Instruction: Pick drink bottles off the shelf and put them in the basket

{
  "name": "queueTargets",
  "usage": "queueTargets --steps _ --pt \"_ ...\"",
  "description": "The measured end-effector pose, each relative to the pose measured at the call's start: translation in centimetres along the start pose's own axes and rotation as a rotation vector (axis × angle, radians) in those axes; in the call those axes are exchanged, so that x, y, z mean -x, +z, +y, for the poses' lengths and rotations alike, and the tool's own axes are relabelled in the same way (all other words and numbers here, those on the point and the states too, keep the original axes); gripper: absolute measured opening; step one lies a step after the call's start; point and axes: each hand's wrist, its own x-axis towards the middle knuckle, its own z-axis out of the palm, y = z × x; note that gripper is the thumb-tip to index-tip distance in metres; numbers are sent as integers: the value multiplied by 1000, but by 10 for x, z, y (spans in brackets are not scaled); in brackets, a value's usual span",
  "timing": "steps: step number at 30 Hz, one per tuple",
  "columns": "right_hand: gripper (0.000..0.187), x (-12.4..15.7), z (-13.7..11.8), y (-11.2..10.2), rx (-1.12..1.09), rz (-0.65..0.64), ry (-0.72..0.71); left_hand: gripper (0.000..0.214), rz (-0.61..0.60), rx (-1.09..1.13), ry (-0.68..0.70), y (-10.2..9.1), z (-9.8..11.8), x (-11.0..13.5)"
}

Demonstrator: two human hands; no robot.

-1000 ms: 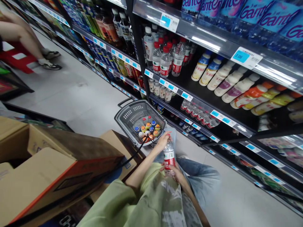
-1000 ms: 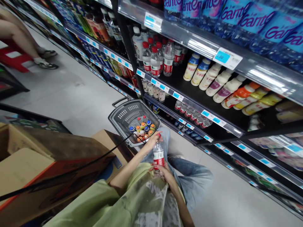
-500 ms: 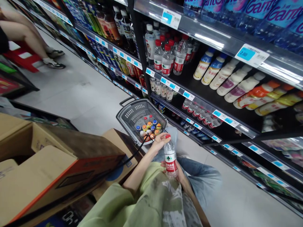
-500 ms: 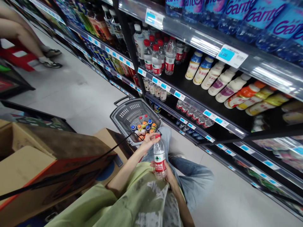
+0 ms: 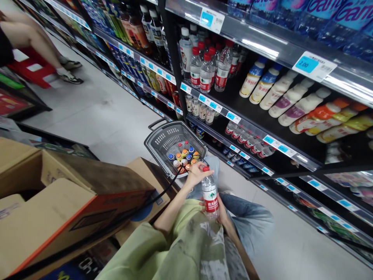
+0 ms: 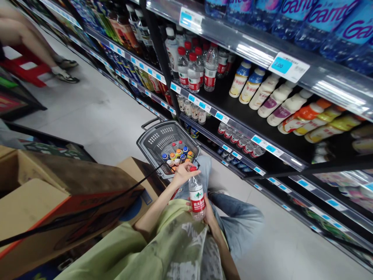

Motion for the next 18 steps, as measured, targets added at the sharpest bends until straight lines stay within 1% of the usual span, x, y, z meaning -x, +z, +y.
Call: queueTargets --steps 3,6,12,18 --pt "64 1 0 0 20 21 -5 49 15 -32 3 0 -3 -1" --pt "68 2 -1 0 21 28 -1 47 22 -45 2 -1 -4 -2" --pt "66 3 0 0 14 22 -24 43 23 -74 11 -1 -4 -3" --pt "71 2 0 -1 23 3 -38 39 37 -107 28 1 -2 -3"
